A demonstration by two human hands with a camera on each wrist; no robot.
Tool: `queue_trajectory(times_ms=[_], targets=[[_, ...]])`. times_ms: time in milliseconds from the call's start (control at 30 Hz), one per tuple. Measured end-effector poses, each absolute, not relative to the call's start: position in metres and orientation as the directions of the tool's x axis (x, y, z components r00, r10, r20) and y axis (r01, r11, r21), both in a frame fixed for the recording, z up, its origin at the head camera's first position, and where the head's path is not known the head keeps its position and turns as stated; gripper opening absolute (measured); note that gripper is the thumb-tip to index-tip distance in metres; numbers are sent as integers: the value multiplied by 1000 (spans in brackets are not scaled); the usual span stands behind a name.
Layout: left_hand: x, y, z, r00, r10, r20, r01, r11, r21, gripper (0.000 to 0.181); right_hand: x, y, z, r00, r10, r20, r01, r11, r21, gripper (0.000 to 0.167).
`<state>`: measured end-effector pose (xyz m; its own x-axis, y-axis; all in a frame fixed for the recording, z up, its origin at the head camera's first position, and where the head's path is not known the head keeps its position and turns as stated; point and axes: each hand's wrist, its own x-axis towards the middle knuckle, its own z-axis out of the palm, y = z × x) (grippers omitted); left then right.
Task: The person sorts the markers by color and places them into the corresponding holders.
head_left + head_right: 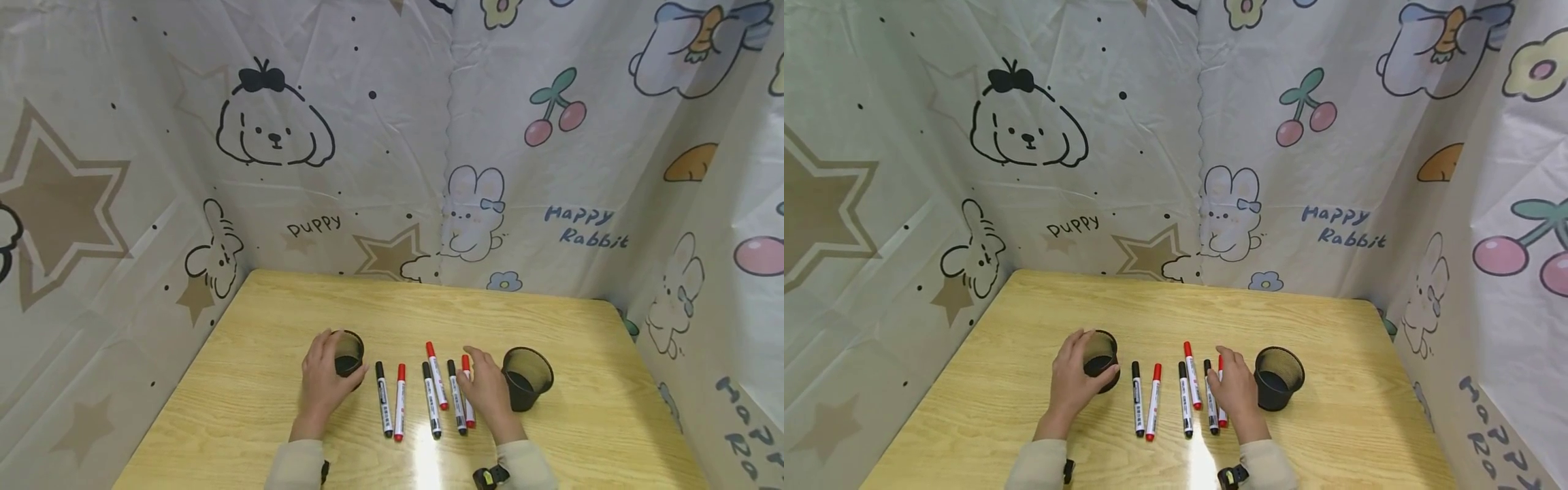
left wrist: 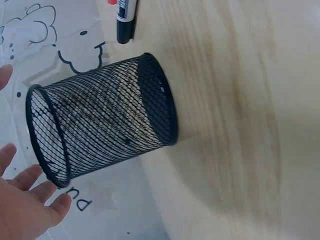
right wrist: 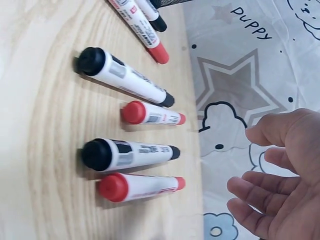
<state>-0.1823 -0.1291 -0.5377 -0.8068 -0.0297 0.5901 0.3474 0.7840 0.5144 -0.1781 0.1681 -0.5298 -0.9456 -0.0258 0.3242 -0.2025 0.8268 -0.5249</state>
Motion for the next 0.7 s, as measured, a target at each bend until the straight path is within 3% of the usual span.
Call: queue_trajectory(times_ms=[233,467,700], targets=[[-181,-136,-545,-884,-94,458,279,681,677,100,-182,166,-541,-974,-8,226,-140,807,-574,48],[-180,-139,-553,-951,-192,244,130,466,875,117,-186,165,-553,-981,-43,187,-145,803,-578,46],[-182,-141,-557,-969,-219,111,29,349,937,119,-196,161,-566,-992,-74,102,-120,797,-591,42]])
